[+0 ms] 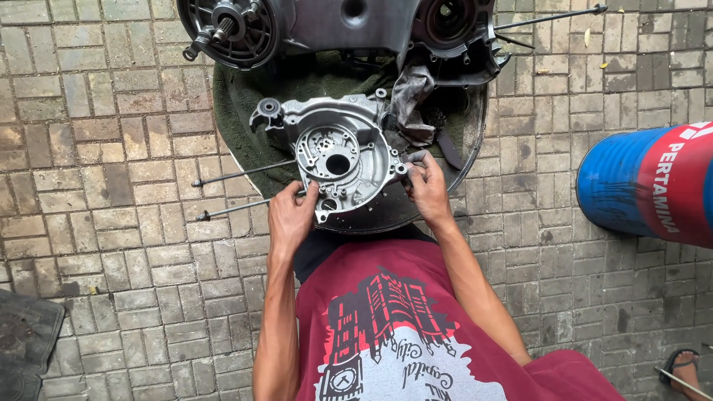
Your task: The person scrubs a disassembled motorcycle engine casing with a wire brush, focusing on the interior surfaces and crevices. They rotate the part to access different areas while working over a collection basin.
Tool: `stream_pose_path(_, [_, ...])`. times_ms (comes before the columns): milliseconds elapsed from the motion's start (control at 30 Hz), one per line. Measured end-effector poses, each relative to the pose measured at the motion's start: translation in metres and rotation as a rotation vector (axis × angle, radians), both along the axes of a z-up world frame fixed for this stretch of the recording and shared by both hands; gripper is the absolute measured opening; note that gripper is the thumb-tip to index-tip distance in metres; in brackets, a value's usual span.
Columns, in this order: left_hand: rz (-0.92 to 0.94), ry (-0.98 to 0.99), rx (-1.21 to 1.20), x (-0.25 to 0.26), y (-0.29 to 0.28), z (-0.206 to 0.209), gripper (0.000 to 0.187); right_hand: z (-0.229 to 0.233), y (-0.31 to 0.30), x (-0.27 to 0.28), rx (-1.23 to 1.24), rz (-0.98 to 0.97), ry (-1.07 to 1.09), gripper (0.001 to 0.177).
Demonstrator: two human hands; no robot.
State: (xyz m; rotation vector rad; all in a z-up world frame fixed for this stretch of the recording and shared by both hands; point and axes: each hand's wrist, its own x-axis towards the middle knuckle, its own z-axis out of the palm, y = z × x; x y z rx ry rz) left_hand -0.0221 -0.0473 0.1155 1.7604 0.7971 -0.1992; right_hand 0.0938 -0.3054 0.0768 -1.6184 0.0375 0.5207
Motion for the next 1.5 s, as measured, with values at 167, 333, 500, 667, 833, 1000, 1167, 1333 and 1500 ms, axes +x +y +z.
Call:
stream_pose_path(167, [-0.074, 0.073, 0.009, 0.000, -0.007, 0.043, 0.037, 0.008, -0.004, 0.001, 0.127, 0.075, 0.070, 0.029])
stream_pose_path(333, [-0.110, 0.118, 0.025, -0.001, -0.011, 0.043, 0.039, 0.001, -0.004, -0.005, 0.180, 0.110, 0.083, 0.041])
stream_pose_path(500, [0.008, 0.014, 0.017, -0.018, -0.001, -0.019, 0.028, 0.001, 0.007, -0.008, 0.162, 0.144, 0.053, 0.047])
stream_pose_path(667, [-0.026, 0.032, 0.037, -0.014, 0.001, 0.010, 0.028, 0.011, 0.013, -0.013, 0.147, 0.119, 0.033, 0.041])
stream_pose_path(833, [-0.074, 0.124, 0.055, -0.016, 0.002, 0.068, 0.031, 0.017, 0.004, -0.039, 0.174, 0.142, 0.103, 0.047])
stream_pose_path(1000, [-0.233, 0.315, 0.168, -0.017, 0.002, 0.100, 0.043, 0.034, 0.003, -0.063, 0.221, 0.050, 0.262, 0.036])
stream_pose_path(1167, [-0.239, 0.355, 0.204, -0.016, -0.002, 0.104, 0.046, 0.042, 0.004, -0.069, 0.225, 0.027, 0.294, 0.039])
stream_pose_path(1333, [-0.166, 0.336, 0.312, -0.013, -0.010, 0.109, 0.045, 0.051, 0.009, -0.073, 0.289, -0.041, 0.372, 0.040])
stream_pose_path(1500, [-0.030, 0.047, 0.426, -0.016, -0.022, 0.116, 0.038, 0.032, 0.006, -0.078, 0.293, -0.206, 0.368, 0.035])
